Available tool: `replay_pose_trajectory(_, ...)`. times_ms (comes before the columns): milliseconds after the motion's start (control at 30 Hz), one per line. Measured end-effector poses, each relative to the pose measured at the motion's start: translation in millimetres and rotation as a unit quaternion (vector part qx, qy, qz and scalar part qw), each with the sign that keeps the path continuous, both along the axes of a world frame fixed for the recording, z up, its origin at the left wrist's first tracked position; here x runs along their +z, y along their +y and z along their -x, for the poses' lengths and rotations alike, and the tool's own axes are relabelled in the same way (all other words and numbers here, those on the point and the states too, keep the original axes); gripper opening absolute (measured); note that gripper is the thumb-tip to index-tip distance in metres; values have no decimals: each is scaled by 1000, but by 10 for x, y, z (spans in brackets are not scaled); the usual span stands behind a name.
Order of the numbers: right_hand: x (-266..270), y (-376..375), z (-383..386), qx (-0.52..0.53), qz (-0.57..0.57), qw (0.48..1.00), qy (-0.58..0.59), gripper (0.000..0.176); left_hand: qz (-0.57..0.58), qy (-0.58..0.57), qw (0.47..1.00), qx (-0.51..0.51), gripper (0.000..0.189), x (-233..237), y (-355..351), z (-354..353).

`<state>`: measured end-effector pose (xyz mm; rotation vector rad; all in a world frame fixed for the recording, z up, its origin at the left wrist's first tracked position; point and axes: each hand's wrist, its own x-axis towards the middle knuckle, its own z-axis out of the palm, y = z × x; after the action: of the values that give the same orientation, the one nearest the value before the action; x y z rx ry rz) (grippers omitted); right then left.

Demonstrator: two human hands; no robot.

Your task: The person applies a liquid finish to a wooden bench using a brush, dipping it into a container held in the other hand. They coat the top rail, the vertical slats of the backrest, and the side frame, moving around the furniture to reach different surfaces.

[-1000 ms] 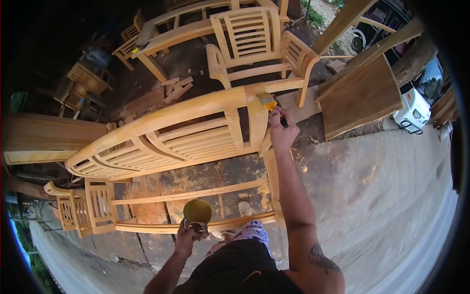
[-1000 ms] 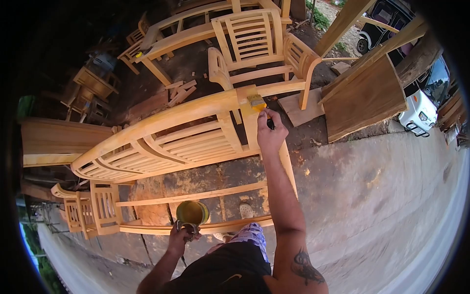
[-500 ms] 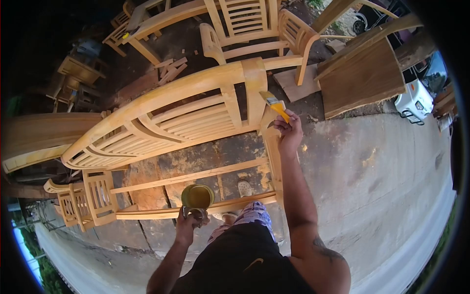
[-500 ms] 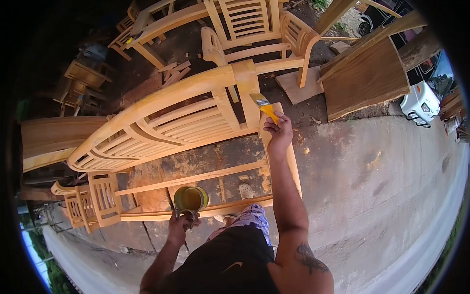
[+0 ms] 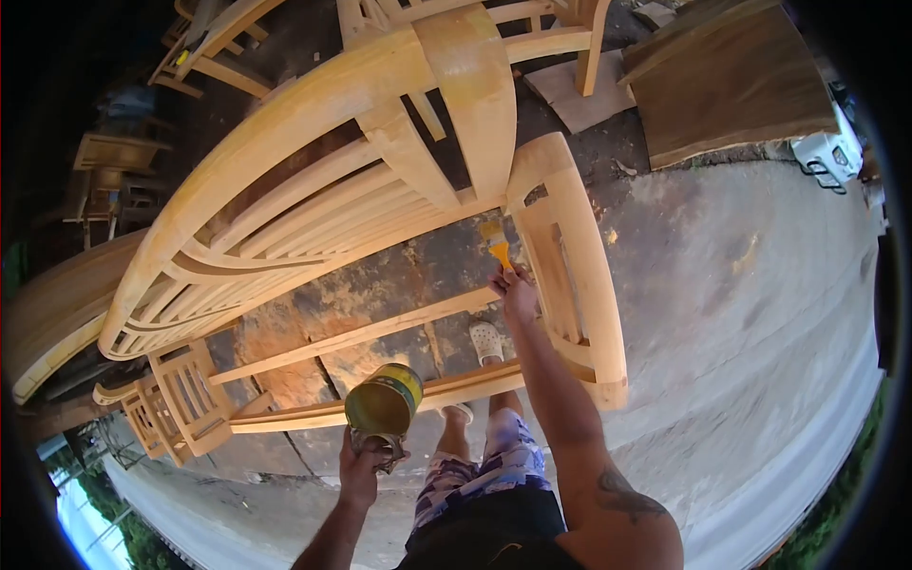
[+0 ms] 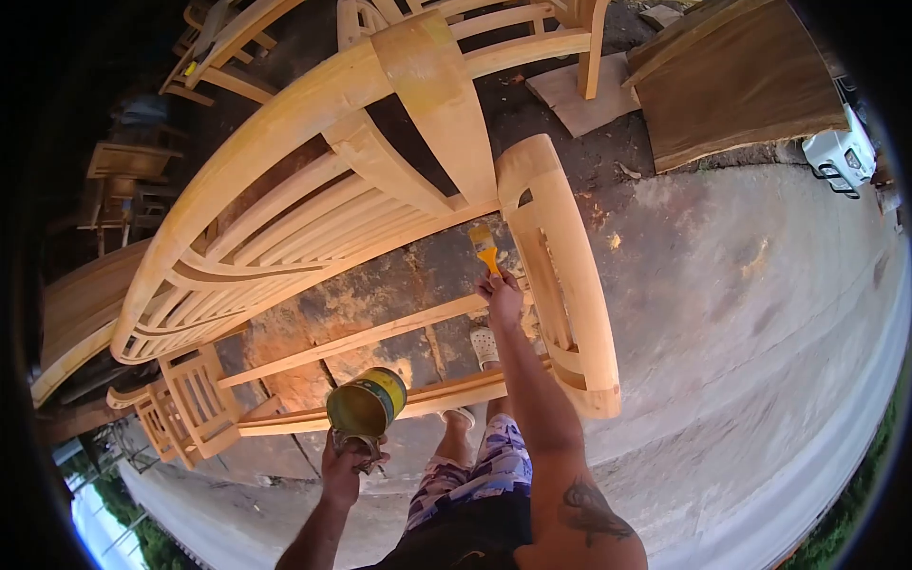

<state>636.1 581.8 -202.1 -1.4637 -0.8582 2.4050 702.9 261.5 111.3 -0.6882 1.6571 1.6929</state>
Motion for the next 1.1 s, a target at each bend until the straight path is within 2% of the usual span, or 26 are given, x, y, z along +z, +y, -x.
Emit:
replay_pose_trajectory(267,-796,118,692,-67,-7,998,-5,27,2,-17,1000,-3,69,-494,58,134)
replay_pose_trajectory(433,-840,190,966,-30,3,999,-25,25,6,-16,1000,3,68,-549,89,134)
replay_pose_trajectory(567,-803,201,840,-20,-24,999,22,27,1,-16,1000,-5,67,-539,97,131)
replay_pose_trajectory(633,-613,143,622,-15,-17,1000,21,27,-5,-20,1000,-6,67,-524,104,130)
replay_pose_trajectory(733,-581,116,555,-36,-20,997,-61,25,-8,-24,1000,-4,66,-542,141,145)
replay_pose_trajectory(833,-789,207,929,-55,-32,997,-30,24,-1,-21,1000,-7,67,-577,183,178)
replay_pose_trajectory(933,-809,269,1111,-27,-39,998,-38,23,1,-26,1000,-7,67,-579,178,156)
replay_pose_trajectory(1100,-595,143,559,-20,-2,999,-46,26,-5,-33,999,-9,67,-560,209,236)
